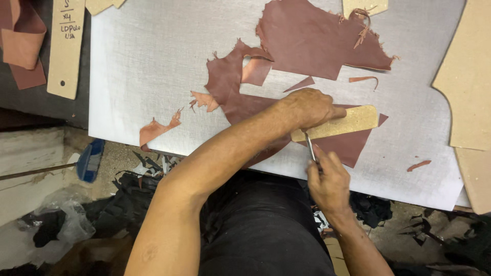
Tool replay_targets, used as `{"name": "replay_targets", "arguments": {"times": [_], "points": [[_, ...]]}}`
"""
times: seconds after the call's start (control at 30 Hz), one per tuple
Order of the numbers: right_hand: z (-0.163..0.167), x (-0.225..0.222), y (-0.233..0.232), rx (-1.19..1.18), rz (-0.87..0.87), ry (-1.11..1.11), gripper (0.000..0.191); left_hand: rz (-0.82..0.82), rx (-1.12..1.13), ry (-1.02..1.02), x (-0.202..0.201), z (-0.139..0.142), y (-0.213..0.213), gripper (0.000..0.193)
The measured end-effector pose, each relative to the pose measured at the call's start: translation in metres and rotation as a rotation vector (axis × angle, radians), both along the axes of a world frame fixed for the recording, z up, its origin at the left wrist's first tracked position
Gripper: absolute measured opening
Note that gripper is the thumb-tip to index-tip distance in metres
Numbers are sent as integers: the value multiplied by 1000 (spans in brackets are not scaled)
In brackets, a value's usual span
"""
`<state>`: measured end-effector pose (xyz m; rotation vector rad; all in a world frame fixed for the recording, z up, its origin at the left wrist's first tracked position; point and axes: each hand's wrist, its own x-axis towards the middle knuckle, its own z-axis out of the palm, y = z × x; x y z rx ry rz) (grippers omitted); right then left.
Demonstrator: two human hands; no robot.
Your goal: The person uses a rotary cutter and cardboard templates to cut shapes from a large piece of reddish-brown leather on a white worktable. They repeatedly position templates, cut along the edges, remove the cut pieces, and set aside the templates and offcuts.
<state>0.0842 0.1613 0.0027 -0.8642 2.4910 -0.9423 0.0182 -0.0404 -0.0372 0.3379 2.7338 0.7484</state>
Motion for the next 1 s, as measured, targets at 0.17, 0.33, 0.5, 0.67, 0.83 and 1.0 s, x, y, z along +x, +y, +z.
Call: {"name": "replay_targets", "arguments": {"times": [0.17, 0.33, 0.5, 0.67, 0.83, 1.0], "points": [[-6, 2, -48, 33, 25, -8, 39, -12, -17, -55, -7, 4, -4, 27], [-13, 2, -56, 92, 64, 65, 42, -19, -19, -33, -5, -1, -3, 28], [-6, 12, -32, 10, 145, 73, 45, 2, -29, -56, 0, -8, 10, 31], [11, 1, -4, 318, 205, 38, 37, -5, -45, 42, 3, -6, 12, 26], [0, -53, -1, 307, 554, 390, 42, 5, -42, 89, 7, -4, 9, 24], [-15, -91, 10, 184, 788, 533, 39, -20, -73, 66, 12, 4, 7, 25]]}}
